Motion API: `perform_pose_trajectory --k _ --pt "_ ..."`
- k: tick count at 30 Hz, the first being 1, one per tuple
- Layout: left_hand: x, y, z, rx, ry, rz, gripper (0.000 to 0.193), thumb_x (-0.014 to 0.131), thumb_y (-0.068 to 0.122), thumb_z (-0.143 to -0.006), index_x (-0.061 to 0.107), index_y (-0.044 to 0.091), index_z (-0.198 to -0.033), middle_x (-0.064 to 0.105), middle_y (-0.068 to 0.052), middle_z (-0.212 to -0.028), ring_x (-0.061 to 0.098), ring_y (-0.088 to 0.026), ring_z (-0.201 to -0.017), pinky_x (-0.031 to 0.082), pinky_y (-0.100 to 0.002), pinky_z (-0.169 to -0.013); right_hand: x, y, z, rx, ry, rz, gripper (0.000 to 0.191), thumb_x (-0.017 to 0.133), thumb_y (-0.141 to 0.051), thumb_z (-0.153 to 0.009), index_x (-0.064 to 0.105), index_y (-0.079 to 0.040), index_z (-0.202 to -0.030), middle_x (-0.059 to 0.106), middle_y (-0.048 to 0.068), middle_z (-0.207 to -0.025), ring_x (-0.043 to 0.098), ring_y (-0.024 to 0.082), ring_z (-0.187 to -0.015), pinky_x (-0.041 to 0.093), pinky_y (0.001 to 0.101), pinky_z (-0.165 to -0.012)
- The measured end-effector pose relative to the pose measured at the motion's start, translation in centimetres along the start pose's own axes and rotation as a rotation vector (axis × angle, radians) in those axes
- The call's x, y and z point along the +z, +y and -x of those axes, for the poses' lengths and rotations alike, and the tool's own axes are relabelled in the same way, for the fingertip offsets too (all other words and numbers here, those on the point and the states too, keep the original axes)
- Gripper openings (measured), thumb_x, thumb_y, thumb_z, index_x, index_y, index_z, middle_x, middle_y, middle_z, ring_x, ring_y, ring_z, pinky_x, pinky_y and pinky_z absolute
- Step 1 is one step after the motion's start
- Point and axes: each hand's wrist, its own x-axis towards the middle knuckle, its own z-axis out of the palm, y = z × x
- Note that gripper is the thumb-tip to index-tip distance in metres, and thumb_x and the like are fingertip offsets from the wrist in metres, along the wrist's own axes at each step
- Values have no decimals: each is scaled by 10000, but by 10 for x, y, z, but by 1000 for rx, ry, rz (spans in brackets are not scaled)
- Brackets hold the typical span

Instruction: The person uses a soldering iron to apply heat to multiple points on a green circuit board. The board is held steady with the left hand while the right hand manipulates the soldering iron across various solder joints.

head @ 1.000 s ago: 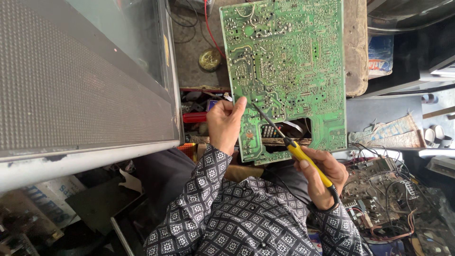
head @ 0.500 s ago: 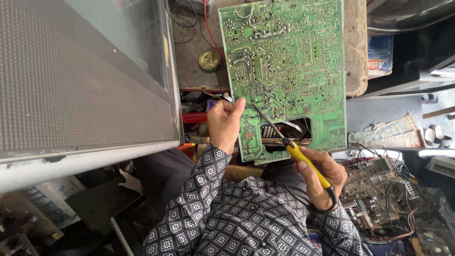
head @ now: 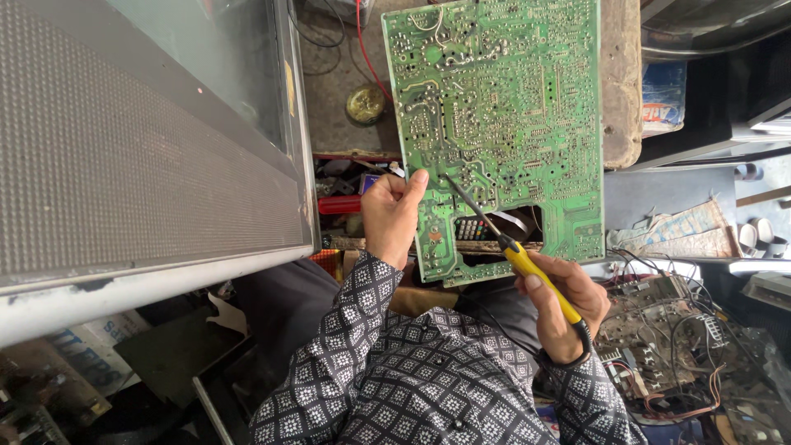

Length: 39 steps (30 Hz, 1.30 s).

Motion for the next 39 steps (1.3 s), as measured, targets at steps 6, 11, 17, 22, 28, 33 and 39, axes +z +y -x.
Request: perform_pose_trajectory --k 6,11,17,22,28,33,39 --pt "0 2 0 6 -9 4 372 770 245 -939 522 98 -704 502 74 -618 368 -15 -533 305 -224 -472 0 -2 -4 0 -6 58 219 637 5 -974 694 70 -1176 760 202 -1039 744 171 -838 613 262 -753" --pt "0 4 2 -17 0 -18 367 763 243 -937 521 104 -699 497 76 -606 364 -15 -520 294 -226 -458 -3 -4 -6 46 -16 -13 234 645 11 -964 690 80 -1184 754 212 -1043 746 188 -869 612 273 -769" --pt "0 -3 0 11 1 -6 377 768 255 -961 518 97 -728 484 75 -634 362 -16 -549 297 -222 -481 -12 -3 -16 107 -46 -51 243 626 11 -948 687 94 -1168 760 214 -1036 737 187 -837 597 273 -754" --pt "-2 -10 0 -82 -115 381 422 575 449 -989 686 49 -1071 725 16 -938 701 -60 -851 570 -209 -773 -15 -1 -18 128 -45 -73 243 621 12 -945 687 102 -1160 759 213 -1018 721 180 -805 590 273 -750" --pt "-5 -5 -5 -314 -259 619 495 563 494 -1042 647 41 -1223 691 -80 -1067 687 -169 -942 580 -349 -812 -13 0 -17 117 -36 -84 236 619 17 -947 688 103 -1156 759 211 -1001 726 184 -801 593 274 -734" --pt "1 -1 -5 -334 -320 690 619 542 569 -994 601 31 -1294 693 -98 -1117 697 -183 -983 592 -356 -851 -14 -3 -17 138 -33 -72 234 617 27 -947 692 107 -1153 760 215 -1000 722 182 -799 589 276 -733" --pt "2 -2 -3 -303 -352 700 644 531 580 -1020 577 24 -1341 666 -104 -1162 680 -186 -1034 580 -357 -895 -14 -4 -17 130 -41 -66 224 614 30 -947 693 102 -1144 762 220 -1010 734 178 -809 601 271 -733"
